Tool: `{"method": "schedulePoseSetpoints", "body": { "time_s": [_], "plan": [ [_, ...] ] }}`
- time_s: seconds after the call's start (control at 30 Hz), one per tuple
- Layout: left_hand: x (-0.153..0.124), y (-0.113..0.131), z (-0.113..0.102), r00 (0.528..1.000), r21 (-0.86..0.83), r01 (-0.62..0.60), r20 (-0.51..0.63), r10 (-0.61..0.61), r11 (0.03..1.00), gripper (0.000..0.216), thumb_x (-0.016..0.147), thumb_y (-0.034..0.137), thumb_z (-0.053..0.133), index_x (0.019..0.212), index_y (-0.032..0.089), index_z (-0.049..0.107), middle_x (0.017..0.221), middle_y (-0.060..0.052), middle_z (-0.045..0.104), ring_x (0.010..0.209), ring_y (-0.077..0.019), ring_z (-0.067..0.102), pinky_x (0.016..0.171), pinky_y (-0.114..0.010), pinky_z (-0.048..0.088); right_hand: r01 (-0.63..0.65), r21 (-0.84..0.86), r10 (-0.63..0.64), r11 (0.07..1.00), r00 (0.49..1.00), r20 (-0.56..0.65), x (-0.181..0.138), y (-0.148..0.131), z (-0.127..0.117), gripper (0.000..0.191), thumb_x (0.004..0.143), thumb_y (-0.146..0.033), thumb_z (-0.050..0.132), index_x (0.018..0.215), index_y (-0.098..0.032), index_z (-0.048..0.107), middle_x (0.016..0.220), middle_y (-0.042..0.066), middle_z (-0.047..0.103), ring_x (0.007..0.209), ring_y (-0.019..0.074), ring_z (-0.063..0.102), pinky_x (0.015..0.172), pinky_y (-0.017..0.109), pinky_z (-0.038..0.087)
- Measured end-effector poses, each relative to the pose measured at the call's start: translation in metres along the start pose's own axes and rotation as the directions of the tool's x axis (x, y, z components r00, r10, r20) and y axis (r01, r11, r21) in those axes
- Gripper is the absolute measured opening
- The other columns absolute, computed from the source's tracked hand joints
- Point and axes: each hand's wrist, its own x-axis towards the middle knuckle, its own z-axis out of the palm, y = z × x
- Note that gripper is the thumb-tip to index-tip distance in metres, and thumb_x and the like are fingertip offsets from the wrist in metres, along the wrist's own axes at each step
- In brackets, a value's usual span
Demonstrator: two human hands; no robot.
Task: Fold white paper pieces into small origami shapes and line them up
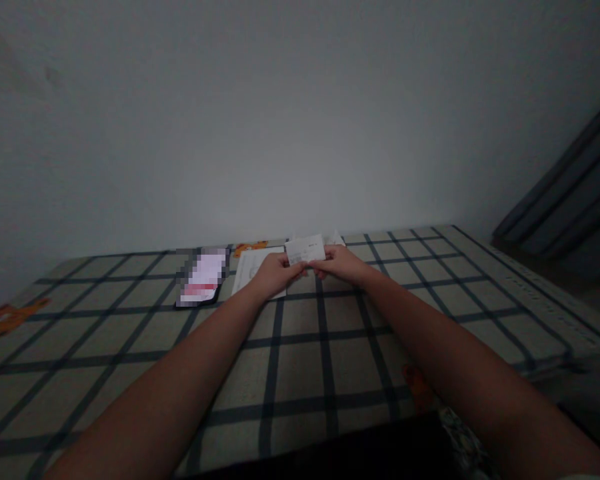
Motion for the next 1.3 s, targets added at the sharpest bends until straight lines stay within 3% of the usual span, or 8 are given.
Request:
{"method": "schedulePoseSetpoints", "body": {
  "time_s": [0.17, 0.43, 0.97, 1.1, 1.2, 1.3],
  "plan": [
    [0.0, 0.005, 0.001, 0.999, 0.011, -0.023, -0.026, 0.023, 1.0, 0.034, 0.074, 0.042, 0.06, 0.083, 0.012, 0.07, 0.079, -0.009, 0.071, 0.07, -0.0196, 0.063, 0.062, -0.028, 0.046, -0.003, -0.047, 0.002, 0.999, 1.0, -0.017, 0.0, -0.002, 0.001, 0.025, 0.076, -0.028, 0.061, 0.09, -0.008, 0.066, 0.069, 0.005, 0.065, 0.057, 0.0105, 0.058, 0.056, 0.022, 0.045],
    [0.002, 0.0, 0.001, 0.997, -0.115, 0.04, -0.057, -0.047, 0.993, 0.035, 0.071, 0.042, 0.064, 0.086, 0.011, 0.069, 0.07, -0.007, 0.068, 0.057, -0.016, 0.058, 0.053, -0.025, 0.042, 0.015, 0.018, -0.014, 1.0, 0.999, -0.035, 0.001, 0.0, -0.001, 0.012, 0.075, -0.023, 0.057, 0.075, -0.011, 0.062, 0.063, 0.003, 0.063, 0.055, 0.0094, 0.057, 0.054, 0.021, 0.045],
    [0.004, -0.004, 0.001, 0.99, -0.292, 0.036, -0.121, -0.074, 0.956, 0.025, 0.071, 0.034, 0.064, 0.079, 0.011, 0.067, 0.065, -0.004, 0.063, 0.055, -0.0116, 0.052, 0.053, -0.024, 0.037, 0.068, 0.16, -0.057, 0.985, 0.996, -0.072, 0.002, 0.001, -0.008, 0.017, 0.076, -0.023, 0.051, 0.066, -0.012, 0.06, 0.062, 0.002, 0.061, 0.052, 0.0077, 0.054, 0.053, 0.021, 0.043],
    [0.005, -0.005, 0.0, 0.987, -0.349, 0.049, -0.129, -0.1, 0.936, 0.025, 0.069, 0.034, 0.066, 0.078, 0.01, 0.067, 0.064, -0.004, 0.063, 0.053, -0.0112, 0.051, 0.052, -0.024, 0.037, 0.054, 0.226, -0.016, 0.973, 0.986, -0.165, 0.004, 0.003, -0.01, 0.017, 0.076, -0.022, 0.05, 0.08, -0.012, 0.063, 0.06, 0.001, 0.061, 0.049, 0.0084, 0.053, 0.052, 0.022, 0.043],
    [0.004, -0.005, 0.001, 0.988, -0.342, 0.051, -0.118, -0.097, 0.938, 0.026, 0.069, 0.035, 0.067, 0.078, 0.011, 0.067, 0.064, -0.004, 0.062, 0.053, -0.0115, 0.051, 0.052, -0.024, 0.037, 0.026, 0.334, 0.01, 0.942, 0.994, -0.108, 0.005, 0.005, -0.009, 0.022, 0.079, -0.028, 0.048, 0.089, -0.013, 0.061, 0.062, 0.002, 0.062, 0.051, 0.0097, 0.055, 0.053, 0.023, 0.045],
    [0.003, -0.004, 0.002, 0.993, -0.274, 0.033, -0.099, -0.063, 0.961, 0.027, 0.071, 0.038, 0.065, 0.075, 0.012, 0.066, 0.06, -0.002, 0.06, 0.051, -0.0111, 0.05, 0.051, -0.024, 0.036, 0.022, 0.245, -0.023, 0.969, 1.0, 0.0, 0.004, 0.002, -0.004, 0.027, 0.082, -0.037, 0.051, 0.075, -0.012, 0.059, 0.062, 0.003, 0.061, 0.052, 0.0098, 0.055, 0.052, 0.023, 0.045]
  ]
}}
